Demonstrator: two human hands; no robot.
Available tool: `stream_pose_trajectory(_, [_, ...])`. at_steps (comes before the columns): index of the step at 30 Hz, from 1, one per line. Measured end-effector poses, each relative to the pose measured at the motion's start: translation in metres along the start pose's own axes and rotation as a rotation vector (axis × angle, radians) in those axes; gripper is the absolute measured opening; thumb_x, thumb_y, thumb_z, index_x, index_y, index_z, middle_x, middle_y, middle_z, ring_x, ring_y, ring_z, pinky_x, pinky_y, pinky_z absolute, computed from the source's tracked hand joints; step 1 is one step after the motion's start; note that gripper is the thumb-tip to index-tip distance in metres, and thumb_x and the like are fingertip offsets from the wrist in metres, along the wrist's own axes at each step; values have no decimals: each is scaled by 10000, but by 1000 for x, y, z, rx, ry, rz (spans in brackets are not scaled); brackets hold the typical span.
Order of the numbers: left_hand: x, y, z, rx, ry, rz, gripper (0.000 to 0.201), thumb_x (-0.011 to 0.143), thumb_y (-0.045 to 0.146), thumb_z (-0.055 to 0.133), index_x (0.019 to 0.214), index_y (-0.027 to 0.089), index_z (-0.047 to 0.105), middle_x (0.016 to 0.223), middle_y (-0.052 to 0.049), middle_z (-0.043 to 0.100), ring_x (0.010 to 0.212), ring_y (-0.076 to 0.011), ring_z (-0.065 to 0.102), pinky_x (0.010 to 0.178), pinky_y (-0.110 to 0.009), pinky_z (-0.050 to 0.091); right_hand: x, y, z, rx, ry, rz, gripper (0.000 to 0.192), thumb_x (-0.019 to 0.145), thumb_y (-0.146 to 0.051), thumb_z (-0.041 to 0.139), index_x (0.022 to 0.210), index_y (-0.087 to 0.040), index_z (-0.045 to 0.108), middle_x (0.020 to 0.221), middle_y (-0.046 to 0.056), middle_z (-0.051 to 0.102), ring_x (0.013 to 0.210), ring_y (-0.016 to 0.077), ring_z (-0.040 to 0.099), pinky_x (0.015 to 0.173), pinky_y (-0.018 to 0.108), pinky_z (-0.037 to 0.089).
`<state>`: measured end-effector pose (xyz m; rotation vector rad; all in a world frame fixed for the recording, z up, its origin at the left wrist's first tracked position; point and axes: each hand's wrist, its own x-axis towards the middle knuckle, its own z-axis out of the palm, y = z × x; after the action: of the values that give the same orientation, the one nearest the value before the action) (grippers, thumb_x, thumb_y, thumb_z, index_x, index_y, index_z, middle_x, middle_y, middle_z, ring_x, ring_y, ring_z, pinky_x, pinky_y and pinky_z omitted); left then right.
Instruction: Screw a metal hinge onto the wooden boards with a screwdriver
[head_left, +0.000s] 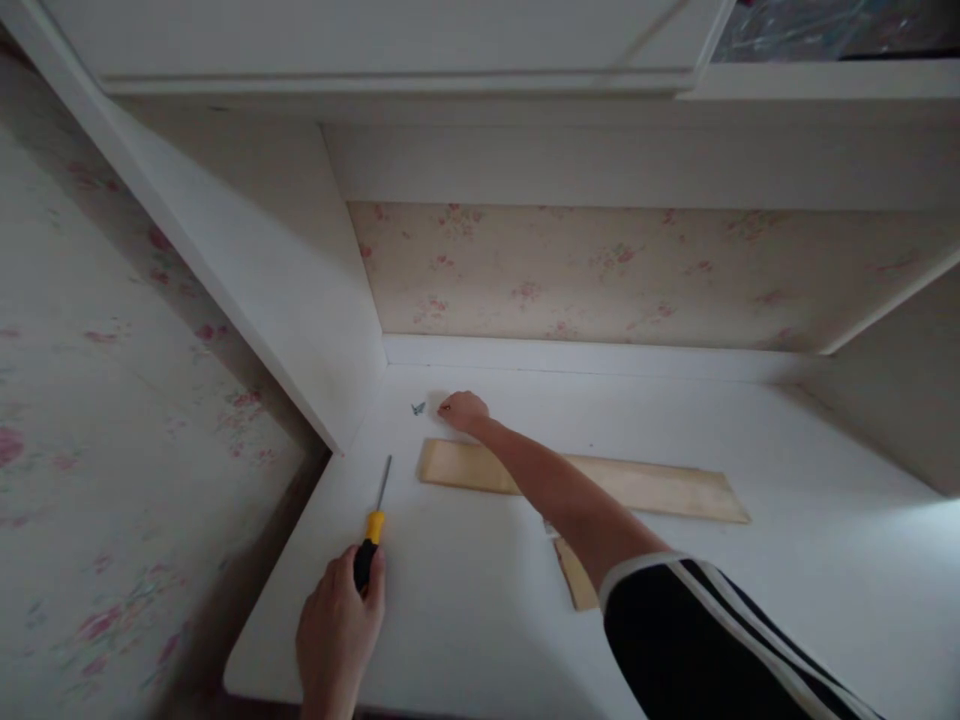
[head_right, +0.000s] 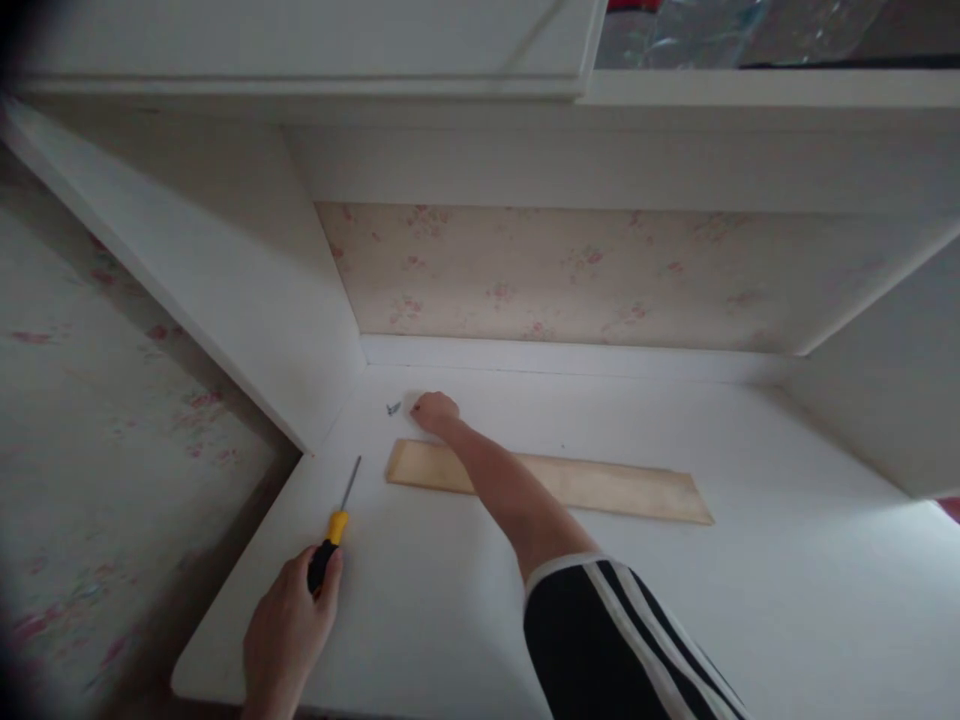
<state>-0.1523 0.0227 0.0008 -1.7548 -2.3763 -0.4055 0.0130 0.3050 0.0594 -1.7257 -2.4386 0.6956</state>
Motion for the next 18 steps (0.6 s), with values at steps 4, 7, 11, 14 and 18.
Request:
stream_pose_trajectory(4, [1,1,-4,-16,-38,-20,448,942,494,325,1088,129,540,916,-79,638,763,-217,621,640,-300,427,-52,42,-25,30,-13,-97,237,901,-370,562,1007,-188,670,1031,45,652,967,203,588,848,330,444])
stream_pose_trajectory(7, [2,1,-4,-14,-68,-39,477,931,522,327,1102,130,536,890,-78,640,741,-225,618,623,-303,419,-118,81,-41,45,-44,-128,205,876,-349,569,956,-211,699,931,8,682,867,170,615,735,229,434])
stream_pose_trajectory(11, [2,2,-3,-16,-100,-42,493,923,533,324,1110,132,540,889,-83,644,736,-230,615,609,-302,408,-207,119,-48,24,-110,-137,149,855,-301,572,861,-240,708,827,-32,687,738,134,617,650,200,408])
stream_pose_trajectory(14, [2,4,-4,5,-102,-29,486,926,523,322,1115,132,539,896,-83,644,752,-233,614,627,-305,409,-246,131,-37,-63,-62,-49,165,855,-280,550,818,-230,703,821,10,683,753,177,613,650,249,394])
stream_pose_trajectory(18, [2,7,-6,25,-92,-22,458,929,512,331,1105,144,538,912,-73,642,754,-228,613,632,-303,408,-262,124,-8,-159,10,78,252,896,-383,500,840,-211,676,870,67,673,797,254,617,660,320,406])
